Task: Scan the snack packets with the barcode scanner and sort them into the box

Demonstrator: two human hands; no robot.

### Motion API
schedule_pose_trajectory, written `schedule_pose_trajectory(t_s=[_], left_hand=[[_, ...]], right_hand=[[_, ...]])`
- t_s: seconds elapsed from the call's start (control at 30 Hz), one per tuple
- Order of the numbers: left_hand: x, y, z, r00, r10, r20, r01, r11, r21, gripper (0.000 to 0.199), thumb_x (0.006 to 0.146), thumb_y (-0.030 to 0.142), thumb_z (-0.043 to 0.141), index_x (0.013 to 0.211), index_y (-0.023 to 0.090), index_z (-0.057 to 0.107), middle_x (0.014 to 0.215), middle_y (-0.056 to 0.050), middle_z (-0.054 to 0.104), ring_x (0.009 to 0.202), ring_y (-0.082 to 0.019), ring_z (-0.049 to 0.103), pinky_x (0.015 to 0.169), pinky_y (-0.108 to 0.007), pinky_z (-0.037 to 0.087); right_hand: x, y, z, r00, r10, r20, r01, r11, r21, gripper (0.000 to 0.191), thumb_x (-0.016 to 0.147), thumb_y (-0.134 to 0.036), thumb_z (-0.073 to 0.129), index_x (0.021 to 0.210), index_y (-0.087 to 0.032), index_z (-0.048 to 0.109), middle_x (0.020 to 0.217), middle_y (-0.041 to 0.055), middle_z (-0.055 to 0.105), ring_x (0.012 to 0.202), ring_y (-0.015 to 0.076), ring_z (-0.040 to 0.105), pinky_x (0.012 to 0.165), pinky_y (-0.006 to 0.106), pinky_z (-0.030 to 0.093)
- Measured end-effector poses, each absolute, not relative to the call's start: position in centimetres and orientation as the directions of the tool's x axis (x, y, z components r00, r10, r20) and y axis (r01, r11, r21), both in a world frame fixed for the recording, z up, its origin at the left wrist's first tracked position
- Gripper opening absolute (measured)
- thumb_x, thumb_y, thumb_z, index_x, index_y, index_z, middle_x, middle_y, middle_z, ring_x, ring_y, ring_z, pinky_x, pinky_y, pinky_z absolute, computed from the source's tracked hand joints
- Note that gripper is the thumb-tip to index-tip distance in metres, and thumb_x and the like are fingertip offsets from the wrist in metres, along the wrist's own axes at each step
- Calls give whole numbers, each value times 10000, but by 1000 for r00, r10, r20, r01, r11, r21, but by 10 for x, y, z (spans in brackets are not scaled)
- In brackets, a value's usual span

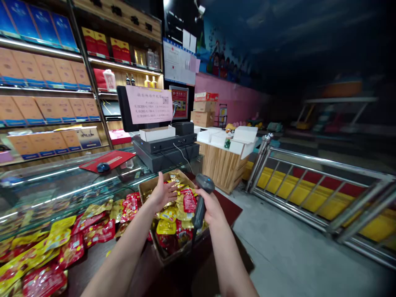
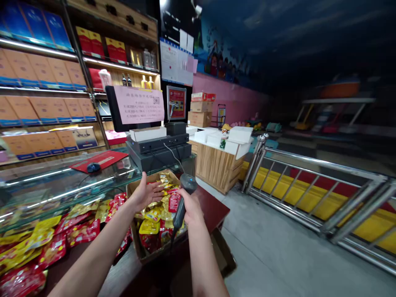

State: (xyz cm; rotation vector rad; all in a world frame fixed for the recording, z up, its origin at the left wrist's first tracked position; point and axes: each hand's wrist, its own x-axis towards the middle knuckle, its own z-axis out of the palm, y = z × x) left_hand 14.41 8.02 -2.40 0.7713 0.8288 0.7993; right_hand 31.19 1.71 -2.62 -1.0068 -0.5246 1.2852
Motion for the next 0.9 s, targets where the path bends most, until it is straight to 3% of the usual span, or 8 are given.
schedule_pose_trajectory(t_s=[0.2, 0.37, 0.57, 0.8, 0.9], left_hand=[[105, 64, -25, 367, 885, -288, -362, 420, 832, 1014, 702, 817, 177, 1392, 95, 353, 1416, -200, 374, 1233, -328, 436, 943, -376, 373], [41, 36, -28, 242, 927, -287, -428, 368, 826, 1004, 705, 818, 199, 1388, 101, 361, 1419, -193, 372, 1223, -316, 453, 953, -376, 375], [-31, -10, -58, 118, 947, -298, -497, 316, 808, 969, 714, 806, 232, 1364, 107, 399, 1379, -201, 422, 1208, -308, 463, 952, -380, 375], [-69, -55, -94, -27, 917, -398, -513, 329, 793, 978, 711, 813, 174, 1366, 123, 399, 1392, -191, 410, 1219, -308, 453, 972, -398, 345], [-70, -63, -110, -85, 882, -464, -480, 372, 795, 947, 732, 793, 161, 1359, 128, 408, 1418, -200, 370, 1269, -312, 399, 973, -402, 344]], right_hand=[[283, 19, -33, 195, 968, -161, -488, -46, -872, 255, 528, -191, 719, 773, -153, 659, 682, 2, 660, 628, 133, 590, 572, 221, 454], [225, 6, -36, -9, 986, -167, -457, -153, -876, 262, 556, -199, 703, 814, -165, 677, 806, 26, 683, 727, 146, 608, 615, 222, 469], [153, -23, -51, -206, 949, -239, -385, -303, -872, 271, 553, -211, 705, 820, -165, 683, 792, 19, 682, 755, 138, 607, 666, 207, 463], [118, -42, -76, -254, 919, -302, -255, -365, -896, 230, 549, -220, 701, 772, -171, 669, 678, 7, 669, 617, 146, 608, 546, 228, 448], [117, -46, -91, -238, 923, -302, -224, -355, -908, 229, 550, -217, 699, 772, -172, 665, 655, -8, 660, 629, 149, 607, 561, 226, 444]])
